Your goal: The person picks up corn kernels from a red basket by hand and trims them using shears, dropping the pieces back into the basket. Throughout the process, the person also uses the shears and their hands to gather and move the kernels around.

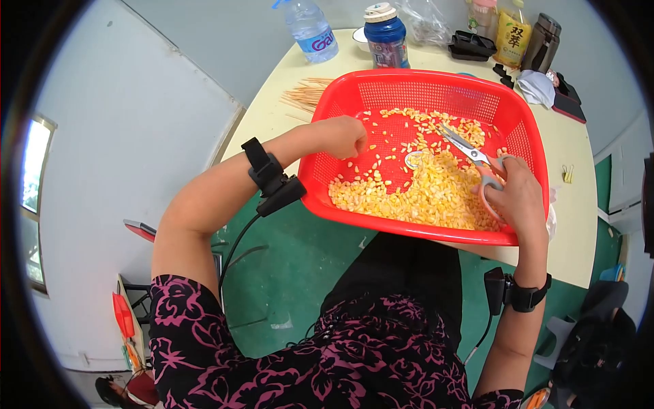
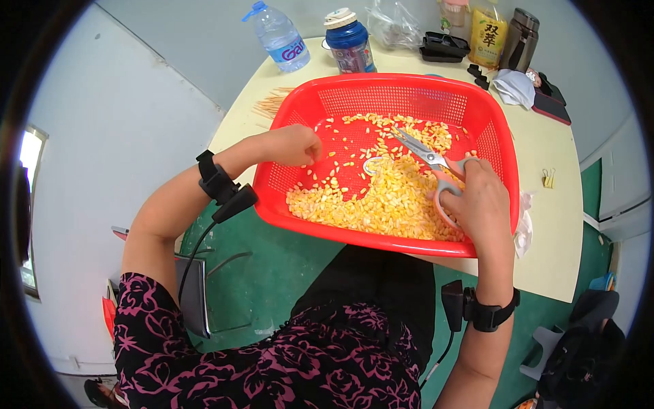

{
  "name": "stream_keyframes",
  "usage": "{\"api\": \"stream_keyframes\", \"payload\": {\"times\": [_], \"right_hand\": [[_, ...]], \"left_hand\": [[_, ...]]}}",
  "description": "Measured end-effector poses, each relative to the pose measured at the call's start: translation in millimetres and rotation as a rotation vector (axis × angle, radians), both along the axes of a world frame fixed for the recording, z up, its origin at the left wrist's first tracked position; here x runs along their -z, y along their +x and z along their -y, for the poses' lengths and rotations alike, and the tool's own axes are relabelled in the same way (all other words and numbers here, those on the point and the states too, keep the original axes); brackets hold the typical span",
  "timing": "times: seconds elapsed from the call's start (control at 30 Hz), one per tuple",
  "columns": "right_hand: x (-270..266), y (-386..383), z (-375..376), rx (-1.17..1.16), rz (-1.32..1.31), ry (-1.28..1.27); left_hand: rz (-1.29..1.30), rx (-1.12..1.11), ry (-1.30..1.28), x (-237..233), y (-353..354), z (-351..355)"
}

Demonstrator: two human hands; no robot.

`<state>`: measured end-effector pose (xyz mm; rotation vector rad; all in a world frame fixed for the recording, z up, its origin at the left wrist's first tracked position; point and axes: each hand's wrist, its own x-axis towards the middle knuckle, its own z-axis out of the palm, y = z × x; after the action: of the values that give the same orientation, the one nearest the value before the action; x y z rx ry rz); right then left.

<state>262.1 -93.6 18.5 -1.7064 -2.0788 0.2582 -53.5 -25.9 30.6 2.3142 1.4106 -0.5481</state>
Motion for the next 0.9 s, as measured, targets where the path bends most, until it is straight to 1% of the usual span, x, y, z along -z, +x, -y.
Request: {"api": "stream_keyframes", "payload": {"times": [0.03,0.13,0.23,0.33,0.4,0.53,0.63,0.73,0.83,0.9], "right_hand": [[1.8,0.9,-0.4,-0.008,0.004,0.012],[6.1,2.7,-1.5,-0.022,0.012,0.023],[0.1,0.2,0.5,-0.007,0.008,-0.016],[-3.1,-0.4,1.7,0.004,-0.018,-0.019],[1.1,1.2,0.8,-0.014,-0.039,0.017],[1.8,2.4,0.0,-0.018,-0.050,0.010],[0.8,2.6,0.3,-0.025,-0.063,0.016],[2.1,2.7,0.1,-0.032,-0.057,0.022],[0.6,1.7,-0.2,-0.029,-0.048,0.008],[-0.5,1.5,-0.7,-0.023,-0.035,-0.008]], "left_hand": [[-0.097,0.041,0.029,4.2,-1.3,-0.1],[-0.205,0.063,0.011,7.3,-0.4,-1.2],[-0.266,0.130,-0.009,13.2,2.1,-6.1],[-0.310,0.174,0.029,19.8,6.6,-8.9],[-0.318,0.158,0.022,24.3,9.6,-9.4],[-0.357,0.120,0.016,22.4,14.9,-4.4],[-0.272,0.136,0.069,18.5,12.6,-0.6],[-0.281,0.134,0.140,11.7,16.0,3.2],[-0.114,0.100,0.200,1.5,15.6,-3.2],[0.082,0.033,0.203,1.9,14.8,-5.4]]}}
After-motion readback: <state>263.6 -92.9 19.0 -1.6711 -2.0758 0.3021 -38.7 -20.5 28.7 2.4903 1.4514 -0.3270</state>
